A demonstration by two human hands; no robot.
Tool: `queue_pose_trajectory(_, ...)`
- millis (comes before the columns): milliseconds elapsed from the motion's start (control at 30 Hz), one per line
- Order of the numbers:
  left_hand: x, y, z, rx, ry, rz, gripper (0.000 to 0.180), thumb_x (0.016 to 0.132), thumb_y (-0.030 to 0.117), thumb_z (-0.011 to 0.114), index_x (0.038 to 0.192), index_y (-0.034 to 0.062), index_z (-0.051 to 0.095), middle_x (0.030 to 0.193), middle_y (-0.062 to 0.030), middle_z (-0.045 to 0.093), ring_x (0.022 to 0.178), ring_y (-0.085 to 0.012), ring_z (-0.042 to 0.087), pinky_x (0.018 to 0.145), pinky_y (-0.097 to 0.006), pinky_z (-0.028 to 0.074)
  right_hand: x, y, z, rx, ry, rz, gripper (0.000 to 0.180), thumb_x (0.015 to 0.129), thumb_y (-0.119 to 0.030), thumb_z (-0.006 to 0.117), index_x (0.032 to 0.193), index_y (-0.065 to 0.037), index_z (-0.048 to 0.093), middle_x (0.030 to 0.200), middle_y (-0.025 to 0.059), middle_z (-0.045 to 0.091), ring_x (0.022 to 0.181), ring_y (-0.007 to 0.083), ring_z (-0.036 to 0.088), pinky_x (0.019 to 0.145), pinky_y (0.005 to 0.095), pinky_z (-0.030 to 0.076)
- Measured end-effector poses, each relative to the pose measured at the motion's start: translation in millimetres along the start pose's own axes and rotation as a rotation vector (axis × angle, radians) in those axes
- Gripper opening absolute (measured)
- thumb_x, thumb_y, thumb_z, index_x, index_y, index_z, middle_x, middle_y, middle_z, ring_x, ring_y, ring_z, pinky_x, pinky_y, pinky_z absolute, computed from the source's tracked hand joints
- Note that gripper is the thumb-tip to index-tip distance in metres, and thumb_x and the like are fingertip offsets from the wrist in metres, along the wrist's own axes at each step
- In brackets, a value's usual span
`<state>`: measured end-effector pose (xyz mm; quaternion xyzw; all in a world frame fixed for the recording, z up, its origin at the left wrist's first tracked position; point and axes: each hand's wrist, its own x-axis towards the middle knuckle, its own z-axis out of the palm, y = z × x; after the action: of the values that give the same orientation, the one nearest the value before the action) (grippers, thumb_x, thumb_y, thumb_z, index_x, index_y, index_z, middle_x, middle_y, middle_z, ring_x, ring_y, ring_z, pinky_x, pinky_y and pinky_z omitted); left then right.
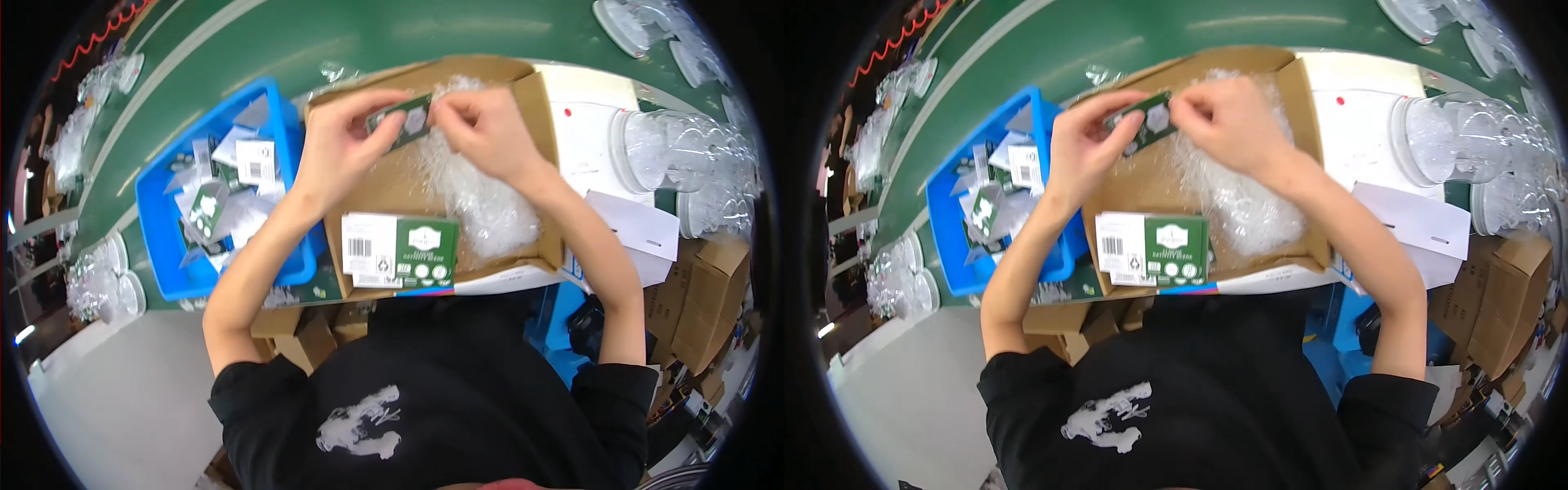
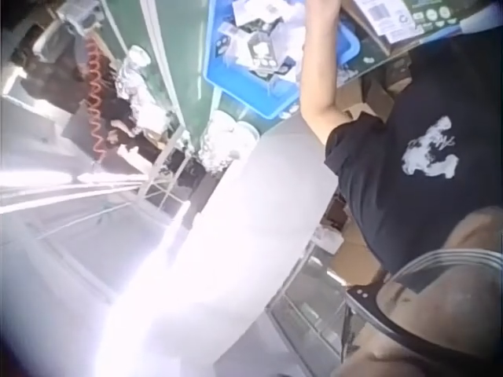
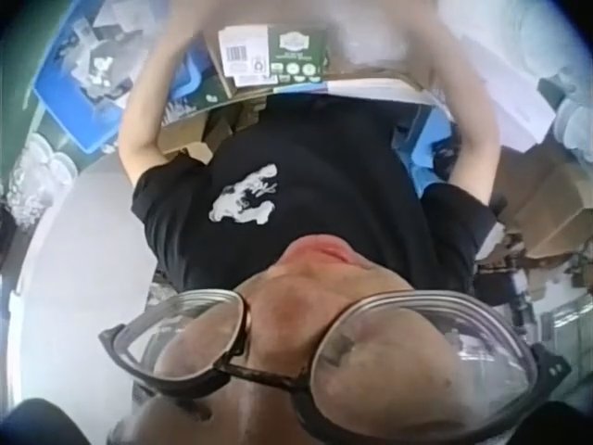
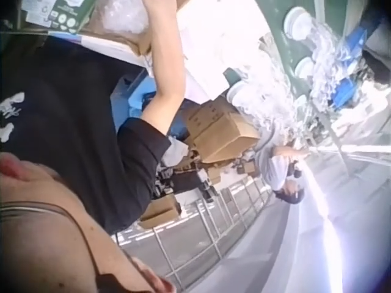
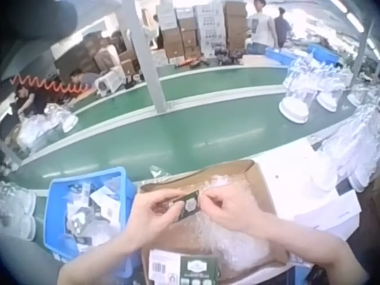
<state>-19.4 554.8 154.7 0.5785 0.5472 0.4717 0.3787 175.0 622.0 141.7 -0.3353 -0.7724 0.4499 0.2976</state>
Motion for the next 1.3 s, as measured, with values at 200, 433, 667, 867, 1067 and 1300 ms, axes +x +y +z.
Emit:
queue_pose_trajectory(200, 3, 8, -2, 0.072, -0.080, 0.008, 0.025, 0.085, 0.010, 0.068, 0.108, 0.0007, 0.068, 0.090, -0.0045, 0.071, 0.078, -0.0051, 0.062, 0.064, -0.021, 0.052, 0, -9, -4, 0.054, 0.040, 0.057, 0.028, 0.090, -0.018, 0.056, 0.073, 0.002, 0.064, 0.052, 0.0055, 0.055, 0.048, 0.0101, 0.056, 0.048, 0.0259, 0.043)
queue_pose_trajectory(433, 3, 9, -7, 0.238, -0.194, 0.252, 0.029, 0.084, 0.008, 0.069, 0.112, 0.0014, 0.067, 0.104, -0.0061, 0.068, 0.090, -0.0102, 0.063, 0.074, -0.024, 0.053, -1, -6, -4, -0.020, -0.064, 0.087, 0.027, 0.093, -0.019, 0.053, 0.079, 0.000, 0.067, 0.054, 0.0045, 0.058, 0.047, 0.0101, 0.052, 0.047, 0.0272, 0.039)
queue_pose_trajectory(667, 3, 2, -6, -0.144, -0.238, 0.045, 0.024, 0.093, 0.014, 0.060, 0.110, -0.0026, 0.063, 0.100, -0.0078, 0.067, 0.092, -0.0136, 0.064, 0.081, -0.026, 0.052, -1, -8, -9, -0.062, -0.095, 0.016, 0.024, 0.094, -0.019, 0.055, 0.081, -0.003, 0.067, 0.055, 0.0026, 0.058, 0.049, 0.0121, 0.049, 0.049, 0.0284, 0.038)
queue_pose_trajectory(867, 3, 1, -5, -0.148, -0.269, -0.061, 0.017, 0.087, 0.011, 0.069, 0.094, -0.0019, 0.062, 0.092, -0.0039, 0.064, 0.087, -0.0092, 0.063, 0.077, -0.023, 0.051, -1, -8, -11, -0.125, -0.253, -0.136, 0.020, 0.093, -0.018, 0.058, 0.080, -0.005, 0.065, 0.056, 0.0035, 0.058, 0.050, 0.0168, 0.055, 0.050, 0.0298, 0.043)
queue_pose_trajectory(1067, 1, 1, -7, 0.012, -0.455, -0.122, 0.015, 0.095, 0.014, 0.059, 0.097, 0.0003, 0.056, 0.085, -0.0012, 0.058, 0.079, -0.0080, 0.056, 0.074, -0.023, 0.049, 1, -9, -16, -0.089, -0.296, -0.134, 0.018, 0.092, -0.018, 0.059, 0.081, -0.005, 0.066, 0.057, 0.0036, 0.059, 0.051, 0.0163, 0.056, 0.050, 0.0291, 0.043)
queue_pose_trajectory(1300, 1, 9, -8, 0.130, -0.476, -0.033, 0.019, 0.099, 0.017, 0.052, 0.093, -0.0009, 0.055, 0.072, -0.0030, 0.054, 0.071, -0.0113, 0.054, 0.069, -0.026, 0.048, -3, -13, -13, -0.089, -0.356, -0.077, 0.018, 0.092, -0.019, 0.061, 0.083, -0.005, 0.067, 0.057, 0.0031, 0.058, 0.051, 0.0149, 0.053, 0.050, 0.0277, 0.042)
